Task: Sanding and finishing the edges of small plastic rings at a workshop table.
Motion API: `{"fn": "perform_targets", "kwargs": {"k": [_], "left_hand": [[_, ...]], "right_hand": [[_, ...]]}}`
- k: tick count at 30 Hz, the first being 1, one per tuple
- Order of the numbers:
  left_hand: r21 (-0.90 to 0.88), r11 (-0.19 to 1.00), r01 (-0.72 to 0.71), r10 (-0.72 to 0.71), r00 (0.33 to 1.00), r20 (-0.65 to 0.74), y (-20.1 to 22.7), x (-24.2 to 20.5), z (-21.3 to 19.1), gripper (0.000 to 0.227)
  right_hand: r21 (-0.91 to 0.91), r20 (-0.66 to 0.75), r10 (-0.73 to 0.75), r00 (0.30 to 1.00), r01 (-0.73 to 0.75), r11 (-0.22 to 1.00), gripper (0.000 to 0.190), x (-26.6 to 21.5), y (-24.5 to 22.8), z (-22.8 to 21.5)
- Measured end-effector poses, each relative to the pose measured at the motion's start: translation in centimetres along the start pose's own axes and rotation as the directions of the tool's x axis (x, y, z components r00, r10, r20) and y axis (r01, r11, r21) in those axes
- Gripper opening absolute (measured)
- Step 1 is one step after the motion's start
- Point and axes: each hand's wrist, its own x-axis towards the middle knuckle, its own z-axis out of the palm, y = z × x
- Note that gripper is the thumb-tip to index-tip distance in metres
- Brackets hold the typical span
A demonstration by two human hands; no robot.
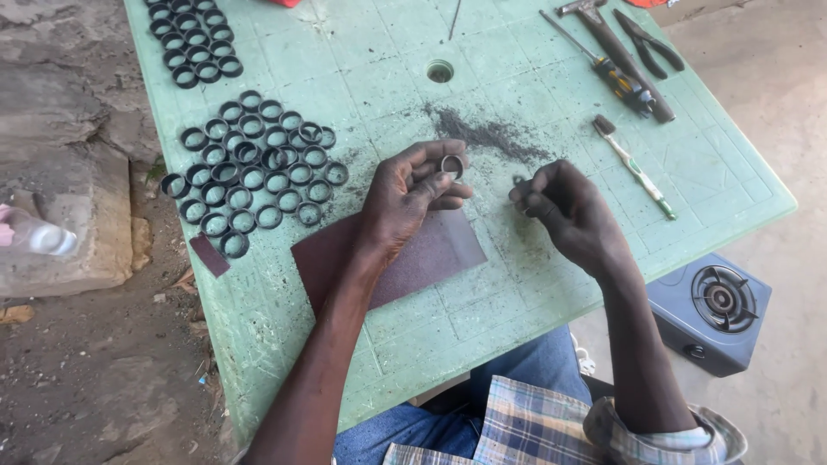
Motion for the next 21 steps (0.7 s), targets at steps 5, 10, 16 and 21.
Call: {"fn": "perform_targets", "kwargs": {"k": [5,10,16,21], "left_hand": [[0.071,0.997,-0.032,0.033,0.999,-0.009,-0.1,0.2,0.0,0.037],[0.210,0.976,-0.058,0.068,0.997,-0.043,-0.4,0.1,0.2,0.037],[0.200,0.968,-0.154,0.156,0.988,0.006,-1.3,0.2,0.0,0.040],[0.350,0.910,-0.221,0.224,0.974,0.031,-1.7,0.1,-0.2,0.037]], "right_hand": [[0.150,-0.006,0.066,0.998,-0.064,0.987,0.024,0.6,-1.6,2.1],[0.135,-0.030,0.207,0.978,-0.202,0.970,0.026,1.6,-2.4,3.7],[0.086,0.050,0.256,0.965,-0.260,0.962,0.023,2.9,-2.0,4.7],[0.010,0.000,0.299,0.954,-0.298,0.954,0.015,3.8,-1.0,5.4]]}}
